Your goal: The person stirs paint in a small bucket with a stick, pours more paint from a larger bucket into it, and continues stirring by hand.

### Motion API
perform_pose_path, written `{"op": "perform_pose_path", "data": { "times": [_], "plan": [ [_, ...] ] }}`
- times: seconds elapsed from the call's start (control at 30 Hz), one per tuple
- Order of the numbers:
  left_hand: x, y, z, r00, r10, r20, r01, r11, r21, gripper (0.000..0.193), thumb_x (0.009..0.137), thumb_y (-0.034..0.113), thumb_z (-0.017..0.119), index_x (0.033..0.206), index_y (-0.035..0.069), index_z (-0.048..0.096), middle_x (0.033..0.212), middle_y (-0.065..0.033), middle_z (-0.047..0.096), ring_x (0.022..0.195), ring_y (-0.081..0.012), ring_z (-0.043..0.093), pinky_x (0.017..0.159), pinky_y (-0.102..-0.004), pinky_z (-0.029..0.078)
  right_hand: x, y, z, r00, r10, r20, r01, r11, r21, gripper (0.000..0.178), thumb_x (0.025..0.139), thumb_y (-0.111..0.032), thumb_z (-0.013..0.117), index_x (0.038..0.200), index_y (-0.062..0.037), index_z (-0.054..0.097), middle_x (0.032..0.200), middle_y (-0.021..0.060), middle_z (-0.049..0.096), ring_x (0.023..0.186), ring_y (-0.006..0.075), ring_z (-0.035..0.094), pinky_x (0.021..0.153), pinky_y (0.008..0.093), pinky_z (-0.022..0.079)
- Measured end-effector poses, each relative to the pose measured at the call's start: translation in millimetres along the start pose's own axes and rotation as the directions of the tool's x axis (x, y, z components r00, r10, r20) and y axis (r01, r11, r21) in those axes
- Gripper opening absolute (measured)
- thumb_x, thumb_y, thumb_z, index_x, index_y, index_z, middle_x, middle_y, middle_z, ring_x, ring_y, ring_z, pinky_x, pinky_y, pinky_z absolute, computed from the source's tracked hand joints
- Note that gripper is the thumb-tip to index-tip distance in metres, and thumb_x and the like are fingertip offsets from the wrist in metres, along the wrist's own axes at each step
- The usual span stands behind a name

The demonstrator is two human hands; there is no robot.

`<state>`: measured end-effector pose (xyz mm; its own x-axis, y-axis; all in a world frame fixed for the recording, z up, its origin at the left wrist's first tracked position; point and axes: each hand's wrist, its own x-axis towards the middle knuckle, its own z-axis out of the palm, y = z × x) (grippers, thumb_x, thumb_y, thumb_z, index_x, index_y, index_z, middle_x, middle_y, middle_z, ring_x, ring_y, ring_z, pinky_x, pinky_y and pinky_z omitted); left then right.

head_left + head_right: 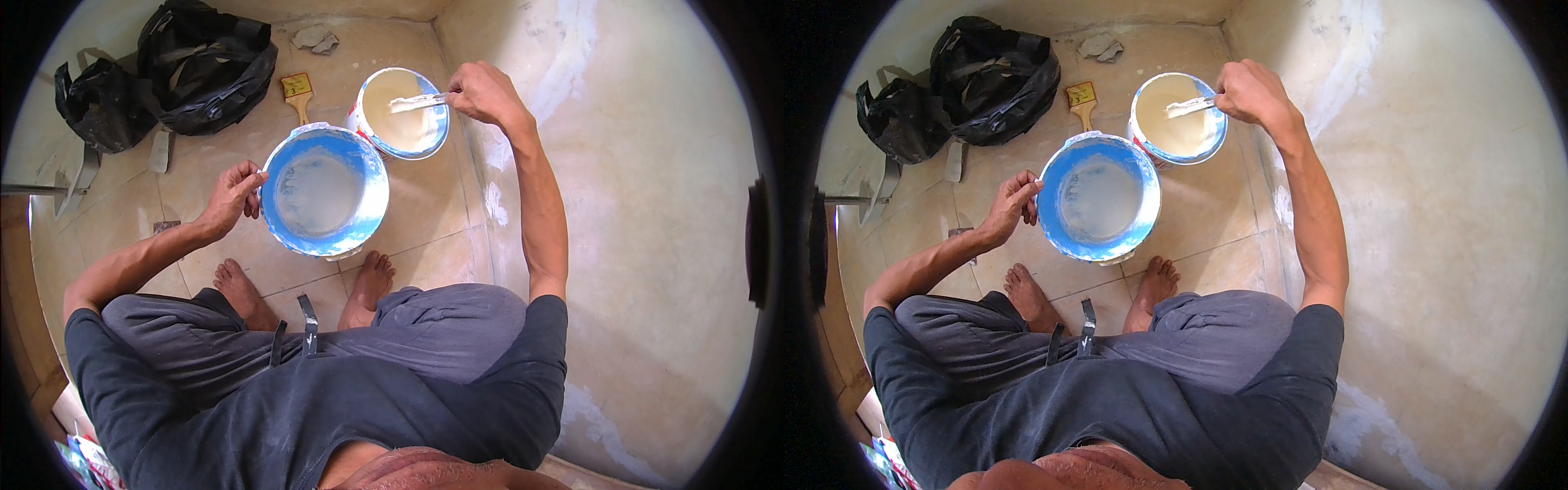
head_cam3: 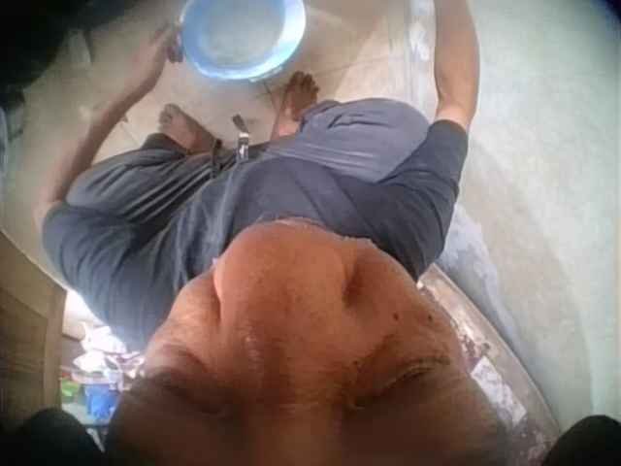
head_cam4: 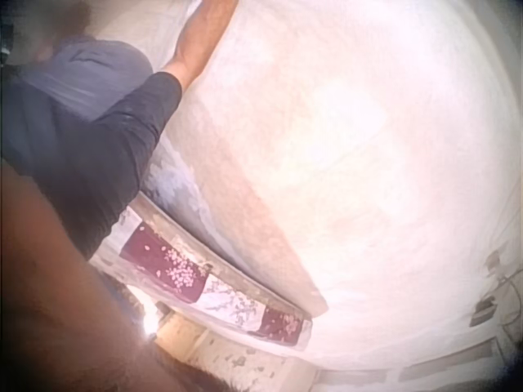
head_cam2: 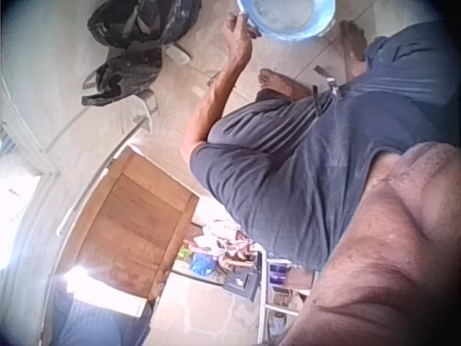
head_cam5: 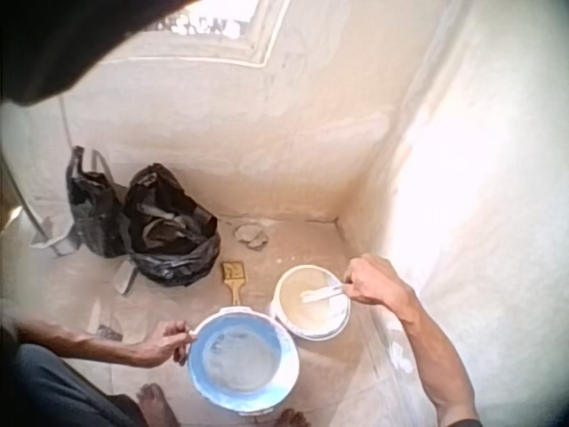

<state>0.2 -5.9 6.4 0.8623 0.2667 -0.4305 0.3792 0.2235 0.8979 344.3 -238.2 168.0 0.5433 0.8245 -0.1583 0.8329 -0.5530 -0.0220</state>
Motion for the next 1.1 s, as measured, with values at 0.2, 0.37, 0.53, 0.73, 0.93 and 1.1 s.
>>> {"op": "perform_pose_path", "data": {
  "times": [0.2,0.37,0.53,0.73,0.93,1.1],
  "plan": [
    [0.4,-1.6,-0.1,1.0,0.002,-0.006,-0.002,1.0,0.004,0.023,0.096,0.03,0.058,0.091,0.007,0.055,0.057,-0.0003,0.054,0.042,-0.0096,0.053,0.041,-0.0213,0.038,2.6,3.1,2.7,1.0,0.008,-0.012,-0.009,1.0,-0.002,0.016,0.062,-0.012,0.059,0.064,0.0026,0.063,0.062,0.0252,0.057,0.058,0.0415,0.057,0.057,0.0451,0.047],
    [-0.2,-0.6,0.3,1.0,-0.006,-0.011,0.006,1.0,-0.001,0.024,0.095,0.03,0.059,0.091,0.007,0.055,0.057,0.0,0.054,0.042,-0.0096,0.053,0.041,-0.0214,0.038,3.6,2.4,0.6,0.999,0.032,0.032,-0.029,0.997,-0.076,0.017,0.071,-0.016,0.063,0.074,-0.0006,0.07,0.066,0.0213,0.062,0.063,0.0384,0.06,0.062,0.0434,0.049],
    [-0.5,-0.3,0.2,1.0,-0.005,-0.011,0.005,1.0,-0.003,0.024,0.095,0.031,0.06,0.091,0.008,0.054,0.057,0.0,0.054,0.042,-0.0097,0.053,0.041,-0.0216,0.038,1.3,2.0,-2.9,0.998,0.051,0.028,-0.048,0.993,-0.105,0.018,0.074,-0.018,0.065,0.077,-0.0023,0.072,0.07,0.0181,0.065,0.067,0.0358,0.063,0.065,0.0418,0.05],
    [0.0,-0.1,0.8,1.0,-0.011,-0.007,0.011,1.0,-0.006,0.024,0.096,0.031,0.059,0.091,0.008,0.055,0.057,0.0,0.054,0.042,-0.0098,0.053,0.041,-0.0215,0.037,-2.2,2.3,-10.6,0.997,0.073,0.016,-0.07,0.992,-0.109,0.018,0.075,-0.019,0.064,0.078,-0.0028,0.072,0.071,0.0169,0.066,0.068,0.0348,0.063,0.065,0.0414,0.05],
    [-0.9,0.2,0.0,1.0,-0.01,-0.009,0.01,1.0,0.0,0.023,0.096,0.03,0.059,0.091,0.008,0.055,0.058,0.0,0.055,0.042,-0.0095,0.053,0.041,-0.0214,0.037,-2.6,3.5,-14.3,0.998,0.058,0.002,-0.058,0.994,-0.089,0.02,0.075,-0.02,0.064,0.077,-0.0021,0.072,0.067,0.0168,0.064,0.065,0.0342,0.062,0.065,0.041,0.05],
    [0.4,-1.1,-0.4,1.0,-0.008,-0.006,0.008,1.0,0.001,0.024,0.096,0.03,0.059,0.09,0.008,0.054,0.058,0.0002,0.054,0.042,-0.0095,0.052,0.041,-0.0213,0.037,-2.3,5.8,-10.3,0.999,0.042,-0.018,-0.044,0.996,-0.084,0.02,0.075,-0.021,0.065,0.076,-0.0022,0.072,0.065,0.0169,0.064,0.062,0.0335,0.062,0.063,0.0409,0.05]
  ]
}}
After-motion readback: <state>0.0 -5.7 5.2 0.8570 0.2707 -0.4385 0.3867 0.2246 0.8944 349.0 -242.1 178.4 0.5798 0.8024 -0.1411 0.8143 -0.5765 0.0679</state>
